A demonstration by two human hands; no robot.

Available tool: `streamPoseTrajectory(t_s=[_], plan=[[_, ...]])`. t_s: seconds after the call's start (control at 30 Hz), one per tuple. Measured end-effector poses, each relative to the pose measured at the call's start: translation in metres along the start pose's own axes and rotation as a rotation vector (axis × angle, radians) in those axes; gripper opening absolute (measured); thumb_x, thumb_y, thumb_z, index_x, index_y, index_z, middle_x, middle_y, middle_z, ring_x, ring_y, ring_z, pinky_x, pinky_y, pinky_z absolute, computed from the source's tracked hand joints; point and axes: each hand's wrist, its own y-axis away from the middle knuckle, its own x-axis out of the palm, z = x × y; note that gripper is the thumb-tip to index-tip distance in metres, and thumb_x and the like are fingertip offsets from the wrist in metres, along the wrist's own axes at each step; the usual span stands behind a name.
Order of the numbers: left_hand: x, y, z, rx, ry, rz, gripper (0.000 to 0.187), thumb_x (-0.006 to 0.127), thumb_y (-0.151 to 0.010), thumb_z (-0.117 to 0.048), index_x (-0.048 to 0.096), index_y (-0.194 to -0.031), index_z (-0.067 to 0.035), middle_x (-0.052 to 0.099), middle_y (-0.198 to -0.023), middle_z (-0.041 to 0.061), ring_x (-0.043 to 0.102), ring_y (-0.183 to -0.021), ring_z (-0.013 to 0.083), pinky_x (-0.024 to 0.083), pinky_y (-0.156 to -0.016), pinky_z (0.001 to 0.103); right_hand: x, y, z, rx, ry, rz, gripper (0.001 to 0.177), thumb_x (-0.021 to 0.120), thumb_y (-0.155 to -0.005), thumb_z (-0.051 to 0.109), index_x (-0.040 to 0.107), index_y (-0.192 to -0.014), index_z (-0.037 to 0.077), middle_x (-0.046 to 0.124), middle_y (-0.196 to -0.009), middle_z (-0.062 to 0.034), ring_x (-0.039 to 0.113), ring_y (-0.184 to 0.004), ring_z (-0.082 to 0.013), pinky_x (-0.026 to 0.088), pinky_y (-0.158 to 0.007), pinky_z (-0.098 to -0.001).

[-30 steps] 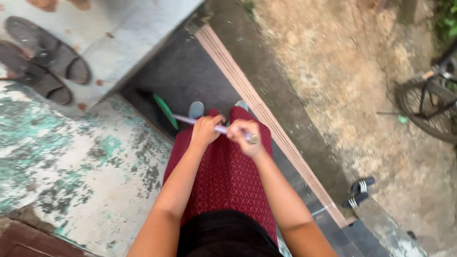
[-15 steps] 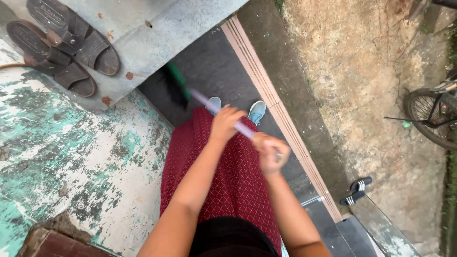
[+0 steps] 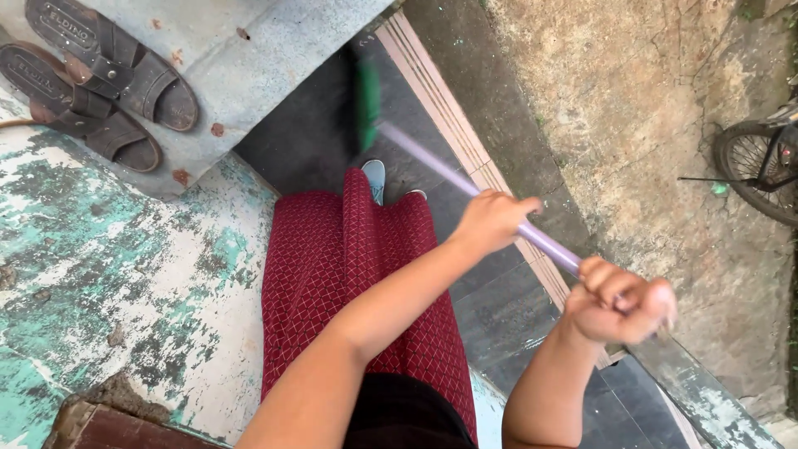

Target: The person is sweeping the floor outside the house using a broom and a bucket.

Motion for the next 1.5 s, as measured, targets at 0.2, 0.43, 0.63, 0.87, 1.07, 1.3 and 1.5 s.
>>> streamPoseTrajectory(t_s=[0.2, 0.43, 0.63, 0.87, 1.07, 1.3, 1.5], plan=[[-0.028, 0.091, 0.089, -0.249, 0.038, 0.028, 0.026, 0.073, -0.078, -0.014, 0.072, -0.103, -0.021, 0.074, -0.078, 0.011, 0.074, -0.076, 0.0339, 0.058, -0.07, 0.048, 0.059, 0.039, -0.099, 0.341, -0.16, 0.089, 0.038, 0.05, -0.11, 0.022, 0.035, -0.076, 0.018, 0.031, -0.058, 0.0023, 0.029, -0.05, -0.0138, 0.033, -0.054, -0.0351], [-0.059, 0.154, 0.188, -0.249, 0.002, 0.138, 0.017, 0.071, -0.073, -0.011, 0.072, -0.087, -0.02, 0.074, -0.077, 0.008, 0.072, -0.076, 0.0336, 0.056, -0.069, 0.048, 0.156, 0.106, -0.139, 0.401, 0.039, 0.219, 0.036, 0.048, -0.107, 0.006, 0.038, -0.072, 0.005, 0.035, -0.063, -0.0011, 0.037, -0.058, -0.0122, 0.032, -0.056, -0.0318], [-0.066, 0.12, 0.191, -0.173, -0.062, -0.052, 0.016, 0.072, -0.07, -0.011, 0.067, -0.084, -0.018, 0.071, -0.07, 0.002, 0.069, -0.071, 0.0303, 0.054, -0.072, 0.043, 0.194, 0.076, -0.11, 0.354, 0.009, 0.265, 0.041, 0.046, -0.109, 0.007, 0.039, -0.069, 0.0, 0.041, -0.062, -0.0036, 0.04, -0.059, -0.0134, 0.036, -0.06, -0.0346], [-0.054, 0.034, 0.171, 0.208, -0.126, -0.029, 0.022, 0.08, -0.073, -0.02, 0.062, -0.086, -0.023, 0.065, -0.073, 0.001, 0.066, -0.079, 0.0288, 0.052, -0.075, 0.043, 0.193, 0.07, -0.081, -0.04, 0.177, 0.108, 0.03, 0.046, -0.104, 0.005, 0.042, -0.075, -0.001, 0.044, -0.062, -0.0044, 0.045, -0.059, -0.0134, 0.051, -0.069, -0.0379], [-0.055, -0.03, 0.114, 0.279, -0.048, -0.043, 0.017, 0.078, -0.07, -0.017, 0.065, -0.079, -0.023, 0.069, -0.074, 0.001, 0.07, -0.078, 0.0288, 0.054, -0.073, 0.044, 0.173, 0.027, -0.061, -0.29, 0.312, 0.014, 0.038, 0.045, -0.105, 0.01, 0.039, -0.068, 0.008, 0.041, -0.055, -0.0041, 0.042, -0.052, -0.014, 0.047, -0.057, -0.0351], [-0.087, 0.018, 0.031, 0.145, 0.105, 0.149, 0.011, 0.077, -0.082, -0.024, 0.067, -0.085, -0.021, 0.072, -0.071, 0.002, 0.072, -0.072, 0.0282, 0.055, -0.07, 0.045, 0.159, 0.012, 0.022, -0.188, 0.123, -0.075, 0.047, 0.046, -0.113, 0.018, 0.028, -0.07, 0.02, 0.028, -0.05, 0.0049, 0.029, -0.036, -0.0052, 0.033, -0.04, -0.028], [-0.089, 0.096, 0.089, -0.024, 0.195, 0.426, 0.014, 0.068, -0.078, -0.012, 0.076, -0.088, -0.018, 0.078, -0.086, 0.008, 0.076, -0.086, 0.0292, 0.059, -0.077, 0.046, 0.158, 0.027, -0.015, 0.1, 0.102, 0.254, 0.014, 0.053, -0.102, 0.01, 0.057, -0.091, 0.003, 0.056, -0.058, -0.0094, 0.052, -0.046, -0.0162, 0.047, -0.043, -0.0332]])
